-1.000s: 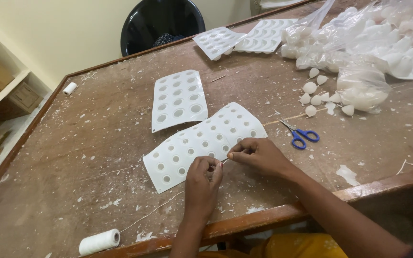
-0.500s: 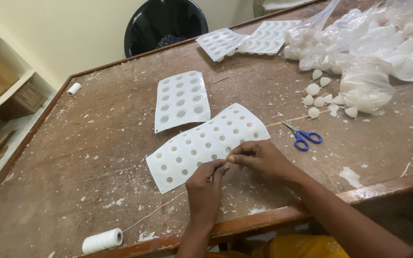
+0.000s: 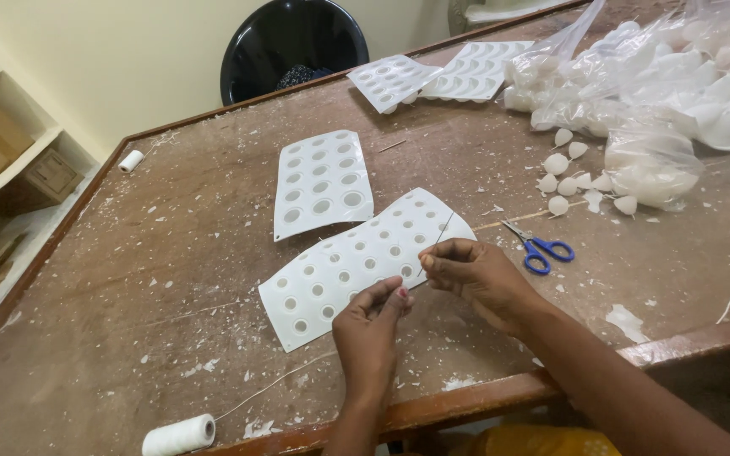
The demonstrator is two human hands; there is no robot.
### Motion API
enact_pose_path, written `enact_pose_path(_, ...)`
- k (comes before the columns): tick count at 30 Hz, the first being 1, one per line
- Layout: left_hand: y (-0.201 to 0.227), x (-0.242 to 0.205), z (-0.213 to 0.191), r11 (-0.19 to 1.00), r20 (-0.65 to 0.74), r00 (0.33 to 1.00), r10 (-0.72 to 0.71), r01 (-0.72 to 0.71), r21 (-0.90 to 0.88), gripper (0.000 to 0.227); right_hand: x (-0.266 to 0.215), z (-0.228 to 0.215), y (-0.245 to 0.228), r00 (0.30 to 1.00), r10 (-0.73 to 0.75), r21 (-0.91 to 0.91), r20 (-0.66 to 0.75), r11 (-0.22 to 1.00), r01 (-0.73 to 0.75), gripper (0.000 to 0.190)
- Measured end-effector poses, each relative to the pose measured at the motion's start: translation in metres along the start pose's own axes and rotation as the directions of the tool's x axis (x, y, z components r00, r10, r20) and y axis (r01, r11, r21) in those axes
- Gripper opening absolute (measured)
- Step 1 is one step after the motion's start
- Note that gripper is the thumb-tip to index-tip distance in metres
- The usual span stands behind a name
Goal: Thread a long wick through a silicone mold using a needle and cutting the excess.
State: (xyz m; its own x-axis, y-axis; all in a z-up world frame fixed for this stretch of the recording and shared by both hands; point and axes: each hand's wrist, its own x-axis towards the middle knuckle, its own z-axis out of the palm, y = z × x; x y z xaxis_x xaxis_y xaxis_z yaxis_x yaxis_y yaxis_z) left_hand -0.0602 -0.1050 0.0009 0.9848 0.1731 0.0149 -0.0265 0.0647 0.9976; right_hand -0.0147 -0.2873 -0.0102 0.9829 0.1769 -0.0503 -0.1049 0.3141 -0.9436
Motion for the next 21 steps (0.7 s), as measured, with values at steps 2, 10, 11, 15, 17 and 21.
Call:
enact_pose_path(2,0.002,0.002,0.008,0.994,0.017,0.999,-0.041,0.042,-0.097,0.026,0.002,-0.002,0.001,1.0,-0.005,0.055,-0.021,0.998,0.006,0.025)
enact_pose_path(10,-0.025,0.006,0.003,0.937,-0.079,0.988,-0.133,0.099,-0.336,0.022,-0.005,0.015,-0.006,0.996,0.089,0.19,-0.029,0.978,-0.082,0.025)
enact_pose_path(11,-0.027,0.007,0.003,0.937,-0.086,0.987,-0.135,0.099,-0.335,0.022,-0.005,0.018,-0.006,0.995,0.093,0.191,-0.023,0.978,-0.087,0.025)
enact_pose_path(15,-0.029,0.009,0.004,0.885,-0.056,0.989,-0.14,0.099,-0.455,0.017,-0.006,0.025,-0.002,0.989,0.148,0.256,0.008,0.956,-0.145,0.022)
enact_pose_path(17,-0.027,0.008,0.004,0.87,-0.042,0.986,-0.162,0.123,-0.477,0.017,-0.005,0.026,0.001,0.987,0.157,0.281,0.026,0.947,-0.158,0.021)
enact_pose_path(21,-0.023,0.007,0.004,0.849,-0.009,0.987,-0.162,0.134,-0.511,0.016,-0.005,0.029,0.006,0.989,0.132,0.294,0.066,0.945,-0.145,0.017)
